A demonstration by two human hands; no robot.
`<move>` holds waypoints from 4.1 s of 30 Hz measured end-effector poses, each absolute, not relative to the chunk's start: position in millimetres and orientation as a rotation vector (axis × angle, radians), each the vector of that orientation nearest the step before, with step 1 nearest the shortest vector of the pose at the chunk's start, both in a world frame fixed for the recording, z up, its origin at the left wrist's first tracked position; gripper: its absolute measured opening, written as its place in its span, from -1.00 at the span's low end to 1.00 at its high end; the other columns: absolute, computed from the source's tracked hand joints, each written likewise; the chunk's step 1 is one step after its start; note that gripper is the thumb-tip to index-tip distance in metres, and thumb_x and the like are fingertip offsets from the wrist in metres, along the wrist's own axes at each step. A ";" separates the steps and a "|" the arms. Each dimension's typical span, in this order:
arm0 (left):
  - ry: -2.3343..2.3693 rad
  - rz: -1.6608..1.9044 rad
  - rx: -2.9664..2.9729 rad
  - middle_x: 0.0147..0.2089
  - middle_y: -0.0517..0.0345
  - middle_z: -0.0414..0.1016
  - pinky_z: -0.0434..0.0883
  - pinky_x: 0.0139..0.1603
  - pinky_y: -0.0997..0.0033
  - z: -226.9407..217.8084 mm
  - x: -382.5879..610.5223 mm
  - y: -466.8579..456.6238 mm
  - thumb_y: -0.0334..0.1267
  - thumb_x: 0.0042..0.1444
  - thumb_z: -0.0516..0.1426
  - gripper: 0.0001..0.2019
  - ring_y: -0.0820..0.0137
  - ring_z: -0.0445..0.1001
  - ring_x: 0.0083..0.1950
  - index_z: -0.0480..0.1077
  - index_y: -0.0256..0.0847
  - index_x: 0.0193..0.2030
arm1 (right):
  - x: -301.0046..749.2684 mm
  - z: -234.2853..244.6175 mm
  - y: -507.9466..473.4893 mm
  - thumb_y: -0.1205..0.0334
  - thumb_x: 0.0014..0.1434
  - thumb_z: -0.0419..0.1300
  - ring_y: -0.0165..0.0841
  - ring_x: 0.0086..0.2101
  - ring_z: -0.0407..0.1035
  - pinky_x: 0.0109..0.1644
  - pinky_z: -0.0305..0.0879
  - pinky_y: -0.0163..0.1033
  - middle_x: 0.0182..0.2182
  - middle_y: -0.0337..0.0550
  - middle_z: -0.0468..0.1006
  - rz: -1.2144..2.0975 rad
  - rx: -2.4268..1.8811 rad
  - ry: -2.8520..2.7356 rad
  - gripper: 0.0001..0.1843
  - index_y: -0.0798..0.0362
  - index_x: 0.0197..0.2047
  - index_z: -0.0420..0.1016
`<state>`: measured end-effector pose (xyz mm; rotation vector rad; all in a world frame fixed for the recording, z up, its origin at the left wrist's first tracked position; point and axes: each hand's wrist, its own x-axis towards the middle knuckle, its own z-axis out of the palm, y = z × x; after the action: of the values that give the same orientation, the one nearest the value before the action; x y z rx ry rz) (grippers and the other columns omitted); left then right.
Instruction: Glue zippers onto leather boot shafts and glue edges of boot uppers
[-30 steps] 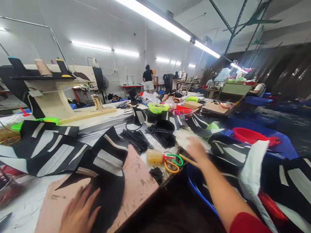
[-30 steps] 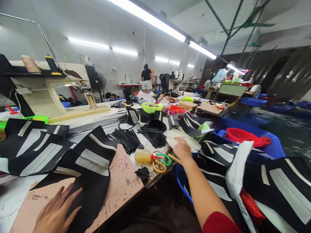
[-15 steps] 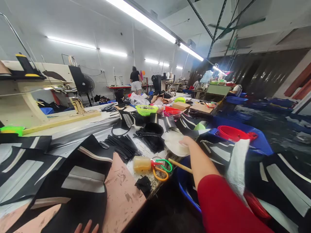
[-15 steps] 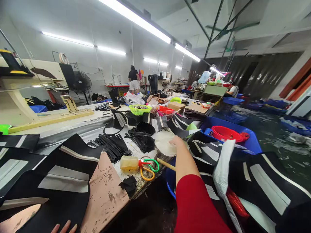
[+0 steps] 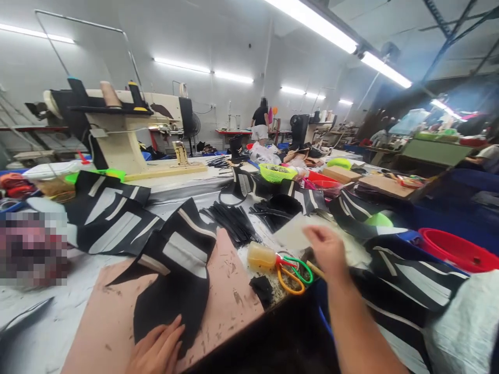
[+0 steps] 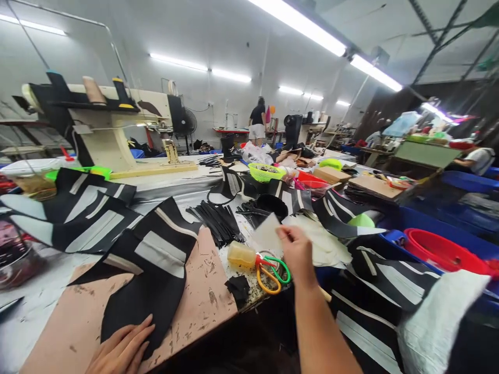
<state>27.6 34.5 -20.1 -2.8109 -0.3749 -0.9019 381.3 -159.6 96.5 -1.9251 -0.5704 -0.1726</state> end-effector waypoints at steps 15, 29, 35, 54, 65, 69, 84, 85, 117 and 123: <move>-1.691 -0.729 -3.341 -0.06 -0.05 0.40 0.36 -0.01 0.25 18.3 10.4 31.9 -0.06 -0.01 -0.06 -0.65 0.22 0.40 -0.05 0.39 -0.26 -0.29 | 190.6 29.9 -67.8 0.25 -0.03 0.11 -0.37 -0.46 0.31 -0.38 0.21 -0.29 -0.52 -0.23 0.41 1.051 -1.861 -1.119 -0.92 0.08 -0.48 0.32; -1.594 -0.395 -3.545 -0.19 0.11 0.40 0.36 -0.14 0.36 20.5 18.7 57.5 -0.10 -0.05 0.06 -0.77 0.30 0.40 -0.17 0.38 -0.21 -0.38 | 198.6 34.2 -69.7 0.18 0.01 0.15 -0.44 -0.47 0.29 -0.41 0.11 -0.36 -0.47 -0.22 0.40 0.834 -2.151 -1.423 -0.72 0.08 -0.66 0.27; -1.549 -0.312 -3.523 -0.16 0.08 0.37 0.35 -0.14 0.34 20.7 18.3 56.7 -0.10 -0.04 0.07 -0.78 0.30 0.40 -0.18 0.35 -0.23 -0.45 | 199.5 31.5 -68.4 0.20 0.01 0.15 -0.44 -0.45 0.29 -0.38 0.12 -0.36 -0.41 -0.21 0.41 0.840 -2.140 -1.417 -0.74 0.08 -0.64 0.27; -0.439 -0.170 -3.204 0.10 -0.05 0.37 0.28 0.13 0.19 4.6 22.5 19.8 -0.44 0.15 -0.08 -0.65 0.23 0.29 0.16 0.31 -0.30 0.05 | 177.7 18.4 -76.4 0.34 0.08 0.09 -0.19 -0.05 0.30 0.01 0.22 -0.12 -0.08 0.05 0.44 0.128 -1.983 -1.973 -0.76 0.14 -0.15 0.43; -0.768 -0.100 -3.355 0.23 0.09 0.20 0.10 0.24 0.01 3.9 7.4 16.6 -0.20 0.19 -0.10 -0.61 0.15 0.04 0.30 0.24 -0.13 0.15 | 198.9 19.1 -71.9 0.07 0.13 0.03 -0.20 0.18 0.04 0.21 0.02 -0.03 0.21 0.01 0.13 0.542 -1.820 -1.990 -0.33 0.12 0.26 0.00; -0.926 -0.209 -3.334 -0.05 0.16 0.50 0.23 0.15 0.11 18.7 -42.2 51.0 -0.13 0.18 -0.15 -0.63 0.24 0.32 0.12 0.47 -0.04 -0.16 | 283.0 45.4 -81.0 0.14 0.08 0.10 -0.20 0.12 0.14 0.17 0.06 -0.08 0.13 0.03 0.25 0.206 -2.214 -1.650 -0.40 0.10 0.18 0.14; -1.027 -0.043 -3.126 0.28 -0.09 0.09 0.09 0.23 0.08 31.9 74.7 22.1 -0.37 0.11 -0.06 -0.59 0.13 0.10 0.27 0.24 -0.33 0.12 | 352.4 67.1 -103.9 0.07 -0.11 0.17 -0.07 -0.23 0.31 -0.23 0.19 -0.11 -0.33 0.02 0.45 -0.067 -2.786 -1.415 -0.63 0.09 -0.24 0.34; -1.012 -0.025 -3.144 0.28 -0.06 0.10 0.10 0.23 0.12 30.0 74.8 27.5 -0.41 0.08 -0.04 -0.59 0.16 0.11 0.26 0.26 -0.31 0.10 | 354.3 70.2 -110.7 0.01 -0.12 0.18 -0.07 -0.22 0.30 -0.21 0.20 -0.09 -0.32 0.01 0.44 -0.133 -2.677 -1.315 -0.59 0.07 -0.22 0.33; -0.663 0.323 -3.275 0.32 -0.02 -0.01 0.10 0.10 -0.04 33.3 118.7 40.6 0.15 -0.24 0.23 -0.13 -0.06 0.01 0.25 0.10 -0.14 0.22 | 321.1 7.6 -66.8 0.10 -0.38 0.39 -0.50 -0.57 0.34 -0.52 0.34 -0.37 -0.42 -0.27 0.49 0.612 -1.346 -0.306 -0.44 0.08 -0.26 0.35; -0.669 0.324 -3.281 0.33 0.00 -0.03 0.08 0.10 -0.06 33.7 118.1 42.1 0.15 -0.21 0.21 -0.15 -0.06 -0.02 0.26 0.09 -0.11 0.23 | 321.6 5.2 -69.0 0.08 -0.33 0.38 -0.42 -0.45 0.39 -0.45 0.36 -0.34 -0.40 -0.21 0.49 0.544 -1.363 -0.364 -0.47 0.11 -0.27 0.36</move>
<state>118.1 42.1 33.7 -3.2807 -0.6693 0.3243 321.6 -69.0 5.2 -1.3632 -0.3638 0.5436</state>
